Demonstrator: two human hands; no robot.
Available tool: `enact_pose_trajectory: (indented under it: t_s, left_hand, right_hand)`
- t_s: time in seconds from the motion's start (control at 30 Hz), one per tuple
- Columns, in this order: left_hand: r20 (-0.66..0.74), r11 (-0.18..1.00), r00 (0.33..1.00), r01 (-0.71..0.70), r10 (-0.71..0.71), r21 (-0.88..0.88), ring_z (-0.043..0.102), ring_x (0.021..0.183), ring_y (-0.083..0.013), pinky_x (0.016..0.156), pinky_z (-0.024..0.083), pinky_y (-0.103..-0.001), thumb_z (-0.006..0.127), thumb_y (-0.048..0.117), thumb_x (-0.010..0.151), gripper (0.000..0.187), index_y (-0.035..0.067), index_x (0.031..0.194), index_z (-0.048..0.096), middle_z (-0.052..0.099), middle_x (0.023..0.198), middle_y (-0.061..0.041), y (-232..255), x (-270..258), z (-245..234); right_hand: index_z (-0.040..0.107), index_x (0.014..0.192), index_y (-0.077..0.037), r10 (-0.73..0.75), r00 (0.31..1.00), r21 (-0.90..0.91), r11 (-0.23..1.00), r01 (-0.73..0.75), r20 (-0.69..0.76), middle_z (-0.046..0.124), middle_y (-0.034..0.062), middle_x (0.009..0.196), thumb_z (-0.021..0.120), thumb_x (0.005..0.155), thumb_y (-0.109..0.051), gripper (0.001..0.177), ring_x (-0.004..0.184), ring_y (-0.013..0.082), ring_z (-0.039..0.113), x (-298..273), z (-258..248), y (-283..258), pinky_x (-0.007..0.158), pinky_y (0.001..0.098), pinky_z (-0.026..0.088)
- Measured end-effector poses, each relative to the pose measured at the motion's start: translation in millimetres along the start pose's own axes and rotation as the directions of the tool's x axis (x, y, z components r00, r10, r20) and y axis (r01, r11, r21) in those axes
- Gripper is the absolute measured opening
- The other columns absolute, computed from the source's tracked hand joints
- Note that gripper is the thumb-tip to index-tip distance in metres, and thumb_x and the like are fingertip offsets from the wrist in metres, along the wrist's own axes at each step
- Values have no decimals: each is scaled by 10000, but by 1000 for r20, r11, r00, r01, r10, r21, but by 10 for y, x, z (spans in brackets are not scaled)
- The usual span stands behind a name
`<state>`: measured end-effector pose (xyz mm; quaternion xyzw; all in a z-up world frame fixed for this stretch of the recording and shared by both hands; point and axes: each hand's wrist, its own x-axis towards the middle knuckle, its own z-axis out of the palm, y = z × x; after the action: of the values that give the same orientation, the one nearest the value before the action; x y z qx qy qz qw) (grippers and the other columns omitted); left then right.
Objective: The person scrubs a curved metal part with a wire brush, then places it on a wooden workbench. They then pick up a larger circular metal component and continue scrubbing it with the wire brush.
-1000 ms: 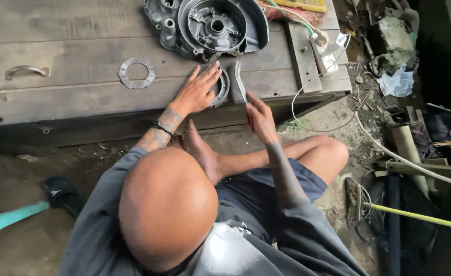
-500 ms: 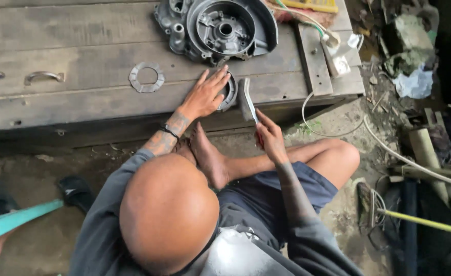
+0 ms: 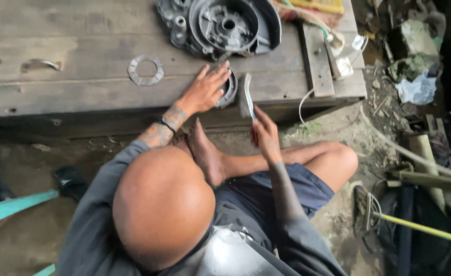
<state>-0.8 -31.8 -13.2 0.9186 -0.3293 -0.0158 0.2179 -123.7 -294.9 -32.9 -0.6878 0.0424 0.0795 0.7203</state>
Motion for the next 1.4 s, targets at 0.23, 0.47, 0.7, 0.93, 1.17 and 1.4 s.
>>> enact_pose_trajectory:
  t_s: [0.23, 0.47, 0.7, 0.93, 1.17, 1.4]
  left_hand:
    - [5, 999, 1000, 20, -20, -42, 346, 1530, -348, 1254, 173, -636, 525, 170, 992, 656, 81, 1621, 361, 241, 1708, -156, 83, -27, -100]
    - [-38, 998, 999, -16, 14, -57, 394, 1503, -345, 1235, 206, -646, 568, 198, 974, 655, 96, 1600, 408, 290, 1695, -143, -36, -37, 49]
    - [-70, 998, 996, -58, 58, 2, 423, 1484, -353, 1217, 270, -619, 558, 167, 967, 608, 33, 1553, 462, 349, 1663, -186, -35, -68, -26]
    - [-69, 997, 996, -53, 49, -58, 415, 1496, -342, 1235, 226, -619, 551, 177, 975, 628, 79, 1585, 439, 318, 1683, -148, -108, -58, 52]
    - [-67, 997, 997, -46, 43, -56, 402, 1500, -334, 1244, 245, -577, 530, 128, 976, 610, 75, 1577, 444, 339, 1674, -150, -81, -72, -76]
    - [-60, 998, 998, -10, 6, -65, 393, 1510, -312, 1258, 235, -552, 527, 131, 986, 601, 106, 1582, 450, 335, 1680, -120, -76, -81, -27]
  right_hand:
    - [602, 1424, -62, -47, 999, -14, 999, 46, -20, 541, 134, 492, 548, 1024, -111, 407, 366, 232, 579, 343, 24, -108, 319, 306, 411]
    - [606, 1435, -104, 32, 999, -10, 999, -32, 3, 521, 141, 484, 544, 1016, -100, 424, 367, 245, 569, 171, -56, -1, 336, 301, 419]
    - [597, 1424, -43, -65, 997, -47, 997, 67, 33, 514, 137, 461, 557, 1022, -59, 404, 391, 225, 577, 172, 28, 59, 372, 303, 419]
    - [584, 1452, -97, -103, 994, -77, 991, 105, 30, 568, 111, 573, 551, 1052, -85, 401, 453, 187, 590, 280, 34, -12, 410, 298, 454]
    - [548, 1482, -45, -123, 992, -130, 983, 127, 41, 619, 200, 736, 525, 1022, -17, 461, 572, 255, 601, -75, 96, -130, 573, 395, 518]
    - [533, 1472, -31, -67, 998, -10, 998, 67, 22, 564, 131, 501, 509, 1060, -73, 415, 341, 216, 554, 409, 169, -127, 342, 312, 417]
